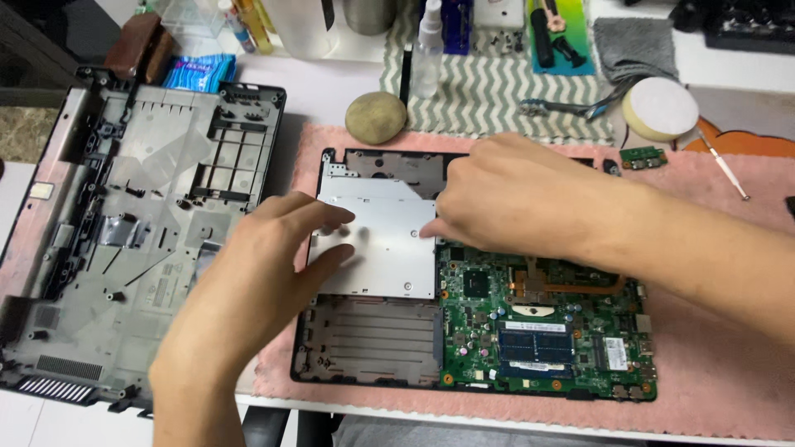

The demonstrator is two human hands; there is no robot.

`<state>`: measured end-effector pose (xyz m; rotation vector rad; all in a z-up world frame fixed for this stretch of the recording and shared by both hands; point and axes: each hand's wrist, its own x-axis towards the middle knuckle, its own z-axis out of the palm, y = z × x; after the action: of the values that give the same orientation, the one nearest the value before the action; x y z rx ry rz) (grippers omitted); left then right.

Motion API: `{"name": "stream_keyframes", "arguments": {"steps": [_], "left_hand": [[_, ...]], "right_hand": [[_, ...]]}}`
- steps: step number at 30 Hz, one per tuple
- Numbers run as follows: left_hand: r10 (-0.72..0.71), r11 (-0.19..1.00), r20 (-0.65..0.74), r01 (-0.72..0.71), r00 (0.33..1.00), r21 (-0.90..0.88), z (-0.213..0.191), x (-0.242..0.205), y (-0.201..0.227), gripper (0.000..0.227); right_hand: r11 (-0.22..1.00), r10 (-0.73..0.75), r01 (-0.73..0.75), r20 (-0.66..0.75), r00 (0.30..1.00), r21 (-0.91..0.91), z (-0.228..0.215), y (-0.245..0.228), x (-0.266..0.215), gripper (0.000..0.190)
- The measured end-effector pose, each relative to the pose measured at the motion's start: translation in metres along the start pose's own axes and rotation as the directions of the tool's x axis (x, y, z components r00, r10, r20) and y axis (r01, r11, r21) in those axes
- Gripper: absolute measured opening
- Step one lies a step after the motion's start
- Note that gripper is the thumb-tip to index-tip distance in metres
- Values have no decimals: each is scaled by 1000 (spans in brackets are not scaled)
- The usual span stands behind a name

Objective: The person installs a silver optical drive into the laptop chassis and secures it with screws. They then connect a small circuit board to the motherboard and attach a ribbon cable to the drive.

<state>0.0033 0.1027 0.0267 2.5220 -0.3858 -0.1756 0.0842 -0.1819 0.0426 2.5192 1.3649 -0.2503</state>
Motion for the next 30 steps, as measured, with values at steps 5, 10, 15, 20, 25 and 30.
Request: {"name": "stream_keyframes", "arguments": {"steps": [5, 10, 15, 20, 25, 30], "left_hand": [[286, 958, -95, -288, 953, -5, 21, 7, 11, 31], [379, 922, -72, -383, 923, -56, 46, 17, 21, 21], [440, 898, -83, -440, 894, 11, 58, 20, 24, 20], [403, 915, -50, -403, 914, 8, 57, 20, 21, 25], [394, 919, -59, -395, 917, -7, 58, 24, 20, 25], [390, 919, -49, -392, 919, -32, 59, 27, 26, 15]], "right_hand": [[992, 12, -34, 179, 984, 125, -30, -10, -7, 40], [991, -104, 113, -117, 988, 68, 12, -9, 3, 58], [959, -62, 30, 107, 992, 282, -27, -8, -6, 43], [954, -129, 130, -22, 991, 269, -10, -7, -15, 16], [956, -260, 277, -159, 953, 95, 9, -2, -9, 28], [943, -287, 300, -107, 952, 144, 2, -2, -11, 30]]}}
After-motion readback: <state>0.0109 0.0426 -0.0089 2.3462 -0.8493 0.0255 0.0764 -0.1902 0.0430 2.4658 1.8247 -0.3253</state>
